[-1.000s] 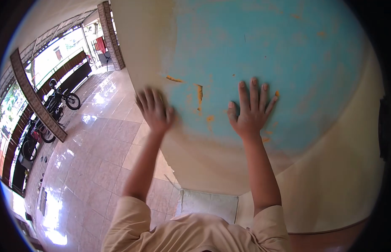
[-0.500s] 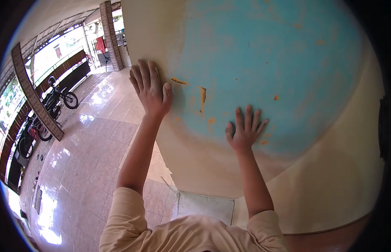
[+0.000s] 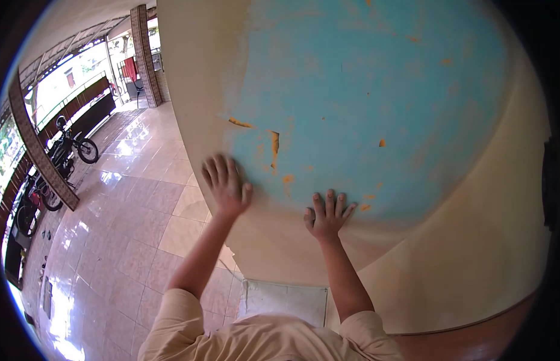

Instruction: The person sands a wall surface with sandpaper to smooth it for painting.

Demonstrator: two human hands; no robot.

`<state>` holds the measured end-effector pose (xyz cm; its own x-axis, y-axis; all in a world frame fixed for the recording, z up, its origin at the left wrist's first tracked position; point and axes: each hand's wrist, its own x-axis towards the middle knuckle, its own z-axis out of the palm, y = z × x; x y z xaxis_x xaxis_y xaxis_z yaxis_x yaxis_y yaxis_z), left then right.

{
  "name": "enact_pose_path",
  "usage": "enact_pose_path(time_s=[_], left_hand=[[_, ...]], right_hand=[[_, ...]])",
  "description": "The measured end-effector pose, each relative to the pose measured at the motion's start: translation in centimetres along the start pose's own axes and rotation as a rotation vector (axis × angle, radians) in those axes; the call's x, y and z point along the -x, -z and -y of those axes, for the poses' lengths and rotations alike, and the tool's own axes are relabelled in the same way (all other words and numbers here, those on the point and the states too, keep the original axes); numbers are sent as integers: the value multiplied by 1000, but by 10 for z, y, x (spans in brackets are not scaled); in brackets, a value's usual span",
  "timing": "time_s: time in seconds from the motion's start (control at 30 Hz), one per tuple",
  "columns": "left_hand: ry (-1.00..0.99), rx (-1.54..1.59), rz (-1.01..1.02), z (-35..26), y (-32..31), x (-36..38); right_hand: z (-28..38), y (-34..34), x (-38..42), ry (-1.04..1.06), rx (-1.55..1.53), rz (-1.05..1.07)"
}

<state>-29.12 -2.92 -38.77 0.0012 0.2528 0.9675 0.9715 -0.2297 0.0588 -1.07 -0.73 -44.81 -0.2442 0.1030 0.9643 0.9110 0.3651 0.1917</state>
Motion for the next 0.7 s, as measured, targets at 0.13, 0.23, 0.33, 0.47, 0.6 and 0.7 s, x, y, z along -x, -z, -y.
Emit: enact_pose_path(time_s=[0.13,0.23,0.33,0.47,0.6,0.7], left_hand=[[89,7,-95,8,37,-116],[93,24,-127,6,34,-111],[93,9,-69,-1,-4,-5],[163,112,87,-37,-33,133],[93,116,36,-33,-10,43],[-28,-29,-27,-11,26,-105]], right_hand=[[4,1,2,-64,-42,1],[4,-1,6,-74,-40,-8],[4,-3,9,-82,-33,-13],[9,1,13,-86,-36,-12],[4,-3,11,-76,-16,-13],[4,-2,9,-82,-31,-21]])
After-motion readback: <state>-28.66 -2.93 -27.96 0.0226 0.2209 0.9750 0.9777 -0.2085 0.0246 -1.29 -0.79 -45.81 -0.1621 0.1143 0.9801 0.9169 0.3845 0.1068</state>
